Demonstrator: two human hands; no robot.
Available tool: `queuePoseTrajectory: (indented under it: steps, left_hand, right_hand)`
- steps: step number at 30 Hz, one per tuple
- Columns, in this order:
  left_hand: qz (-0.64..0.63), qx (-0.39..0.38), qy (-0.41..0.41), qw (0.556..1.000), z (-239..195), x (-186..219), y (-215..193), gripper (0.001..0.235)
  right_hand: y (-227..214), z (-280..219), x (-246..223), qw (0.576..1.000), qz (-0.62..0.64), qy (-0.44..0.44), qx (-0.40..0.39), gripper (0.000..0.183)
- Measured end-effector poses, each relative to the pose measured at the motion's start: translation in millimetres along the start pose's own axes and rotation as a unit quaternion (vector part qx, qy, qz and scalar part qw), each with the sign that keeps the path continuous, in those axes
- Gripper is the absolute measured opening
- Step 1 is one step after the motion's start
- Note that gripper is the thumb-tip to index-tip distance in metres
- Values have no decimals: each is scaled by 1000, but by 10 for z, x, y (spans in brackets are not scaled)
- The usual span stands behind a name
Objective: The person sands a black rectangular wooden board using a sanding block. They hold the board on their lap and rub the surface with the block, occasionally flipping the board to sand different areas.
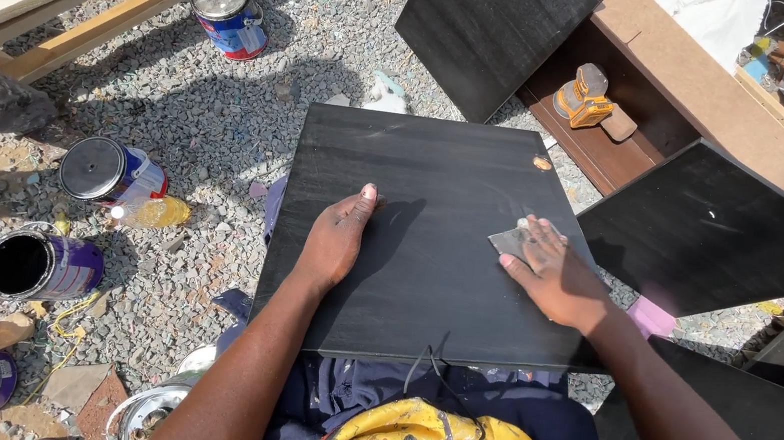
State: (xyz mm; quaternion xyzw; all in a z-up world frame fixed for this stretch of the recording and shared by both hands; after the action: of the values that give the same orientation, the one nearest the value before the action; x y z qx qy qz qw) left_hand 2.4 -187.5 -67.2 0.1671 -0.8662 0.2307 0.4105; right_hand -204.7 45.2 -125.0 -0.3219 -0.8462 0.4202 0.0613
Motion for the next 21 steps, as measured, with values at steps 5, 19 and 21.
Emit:
queuePoseTrajectory:
  steps: [5, 19, 21]
  left_hand:
    - [1, 14, 2, 1000, -17, 103, 71, 82]
    - [113, 29, 30, 993, 295, -118, 191, 41]
    - [200, 17, 53, 978, 295, -64, 300, 49]
  right_hand:
    - [-94, -234, -1108, 999, -29, -41, 1, 87]
    - [175, 63, 536, 987, 11, 157, 8, 81]
    - [247, 259, -40, 997, -46, 64, -13, 83]
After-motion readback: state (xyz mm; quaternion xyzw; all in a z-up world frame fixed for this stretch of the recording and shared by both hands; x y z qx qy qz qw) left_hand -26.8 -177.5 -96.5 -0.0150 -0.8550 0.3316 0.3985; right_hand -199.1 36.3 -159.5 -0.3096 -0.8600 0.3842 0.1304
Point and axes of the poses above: each hand's wrist, its own z-axis towards the middle knuckle, its own y-axis out of the palm, x = y × z, the point moved 8 cm from there along z, towards the middle knuckle, and after that the axes turned 2 degrees about -y, right-handed, at the moved point
